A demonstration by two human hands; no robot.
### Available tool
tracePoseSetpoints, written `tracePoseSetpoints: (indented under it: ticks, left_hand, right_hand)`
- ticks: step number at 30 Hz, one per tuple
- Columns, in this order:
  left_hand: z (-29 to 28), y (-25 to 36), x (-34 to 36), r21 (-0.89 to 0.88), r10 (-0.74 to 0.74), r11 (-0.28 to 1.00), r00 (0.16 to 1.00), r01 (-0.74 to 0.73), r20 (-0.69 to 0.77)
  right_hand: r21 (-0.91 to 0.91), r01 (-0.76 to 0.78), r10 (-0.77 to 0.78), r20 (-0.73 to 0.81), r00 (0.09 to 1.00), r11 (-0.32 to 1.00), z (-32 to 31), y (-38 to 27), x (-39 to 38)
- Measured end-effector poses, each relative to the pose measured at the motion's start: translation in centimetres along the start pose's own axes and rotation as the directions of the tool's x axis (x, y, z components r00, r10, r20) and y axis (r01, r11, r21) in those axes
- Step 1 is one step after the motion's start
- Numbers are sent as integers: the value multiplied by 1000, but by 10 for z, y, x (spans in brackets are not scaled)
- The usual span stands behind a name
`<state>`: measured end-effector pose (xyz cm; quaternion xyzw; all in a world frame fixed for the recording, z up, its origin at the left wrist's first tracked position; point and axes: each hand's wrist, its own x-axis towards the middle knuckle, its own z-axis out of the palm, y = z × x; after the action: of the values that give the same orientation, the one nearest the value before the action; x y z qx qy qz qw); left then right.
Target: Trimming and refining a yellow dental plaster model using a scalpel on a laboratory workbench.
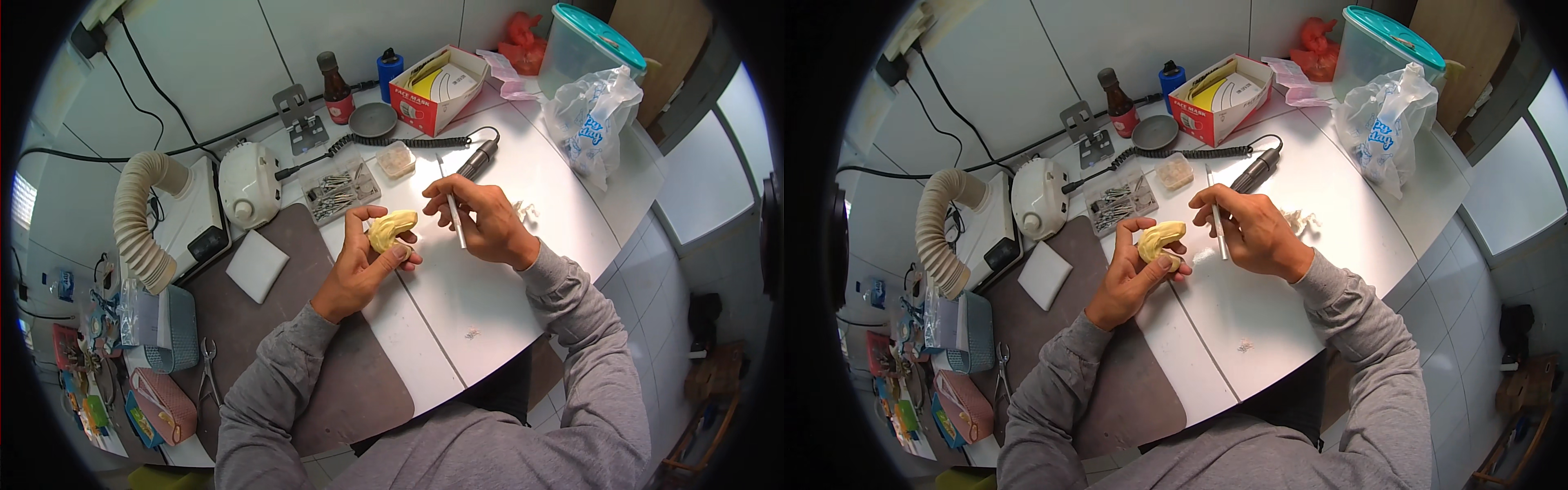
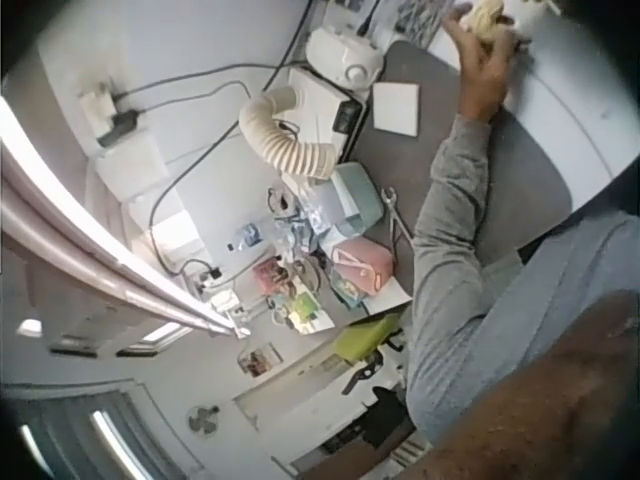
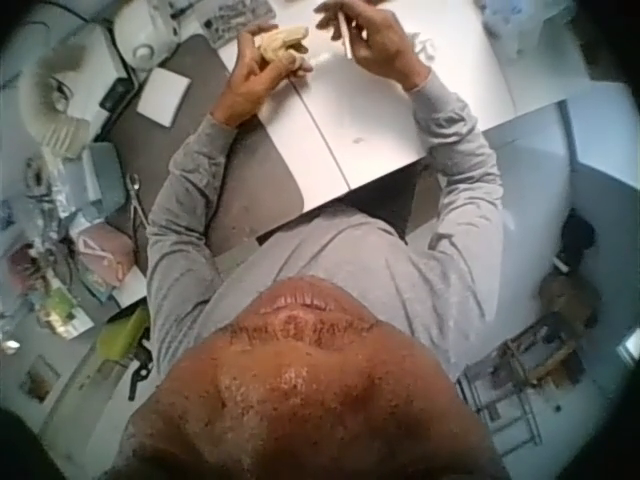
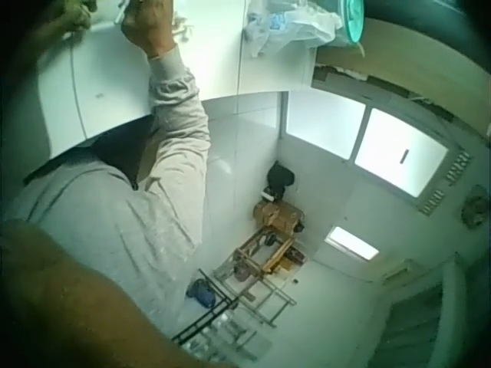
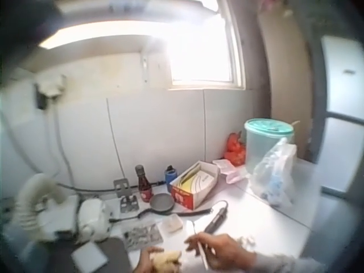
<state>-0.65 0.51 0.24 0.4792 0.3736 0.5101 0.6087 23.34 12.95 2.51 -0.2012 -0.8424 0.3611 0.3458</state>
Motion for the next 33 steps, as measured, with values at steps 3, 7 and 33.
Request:
tracePoseSetpoints:
  ticks: [3,7,33]
  left_hand:
    - [-3,2,4,-45,-16,999,999,14,-43]
    - [-2,2,4,-103,4,995,999,-9,-51]
    - [2,1,3,-88,-24,996,995,16,-93]
  right_hand:
    - [157,-27,27,1,1000,987,-10,-1,0]
    - [419,-99,69,85,994,902,-19,-9,-3]
    - [-103,-6,20,140,990,995,12,-20,-1]
